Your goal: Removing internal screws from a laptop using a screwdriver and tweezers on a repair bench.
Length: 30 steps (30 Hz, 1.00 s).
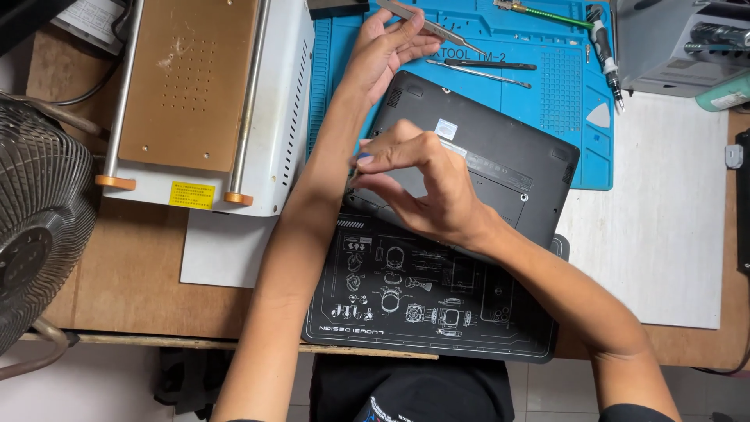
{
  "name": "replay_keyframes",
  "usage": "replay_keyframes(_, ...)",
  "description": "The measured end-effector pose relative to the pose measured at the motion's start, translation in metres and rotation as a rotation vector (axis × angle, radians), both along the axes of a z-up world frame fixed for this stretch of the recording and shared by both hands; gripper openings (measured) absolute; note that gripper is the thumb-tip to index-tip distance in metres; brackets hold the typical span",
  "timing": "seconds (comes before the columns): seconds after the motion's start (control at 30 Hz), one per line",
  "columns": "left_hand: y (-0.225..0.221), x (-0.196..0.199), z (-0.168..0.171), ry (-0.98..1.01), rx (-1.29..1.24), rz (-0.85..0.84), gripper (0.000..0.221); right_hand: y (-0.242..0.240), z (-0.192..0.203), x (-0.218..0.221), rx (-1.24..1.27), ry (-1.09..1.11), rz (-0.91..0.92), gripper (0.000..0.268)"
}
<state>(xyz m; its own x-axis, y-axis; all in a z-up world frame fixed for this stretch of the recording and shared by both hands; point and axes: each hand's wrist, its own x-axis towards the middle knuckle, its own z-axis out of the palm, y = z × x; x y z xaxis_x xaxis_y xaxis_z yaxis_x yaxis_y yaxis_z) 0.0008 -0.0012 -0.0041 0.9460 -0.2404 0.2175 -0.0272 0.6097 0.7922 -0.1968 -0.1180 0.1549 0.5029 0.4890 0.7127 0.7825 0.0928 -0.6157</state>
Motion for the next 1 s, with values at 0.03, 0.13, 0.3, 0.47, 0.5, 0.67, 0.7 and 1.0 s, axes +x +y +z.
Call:
replay_keyframes(0.03,0.000,-0.001,0.002,-0.001,0.002,-0.005,0.046,-0.002,0.000,0.000,0.002,-0.001,-0.005,0.032)
replay_keyframes(0.13,0.000,0.000,0.006,0.061,-0.014,0.007,0.041,-0.004,0.004,0.001,-0.047,-0.032,-0.011,0.046)
replay_keyframes(0.3,0.000,-0.003,0.007,0.044,-0.004,0.005,0.043,0.003,-0.003,0.000,0.014,-0.073,-0.032,0.037)
replay_keyframes(0.47,0.001,0.000,0.004,0.054,0.002,0.002,0.043,0.004,0.004,-0.009,-0.033,0.044,0.045,0.025)
replay_keyframes(0.5,0.001,0.001,0.003,0.034,0.024,-0.004,0.044,0.005,-0.002,-0.010,0.014,0.054,0.016,0.032)
replay_keyframes(0.67,0.000,-0.001,0.002,0.045,0.024,-0.001,0.043,0.010,0.000,-0.017,-0.012,0.042,0.043,0.033)
replay_keyframes(0.7,0.001,0.000,0.003,0.049,0.024,-0.001,0.043,0.010,0.002,-0.018,-0.095,0.039,0.072,0.029)
replay_keyframes(1.0,0.001,-0.006,0.013,0.033,0.076,-0.007,0.046,0.007,-0.001,-0.017,-0.125,0.062,0.086,0.035)
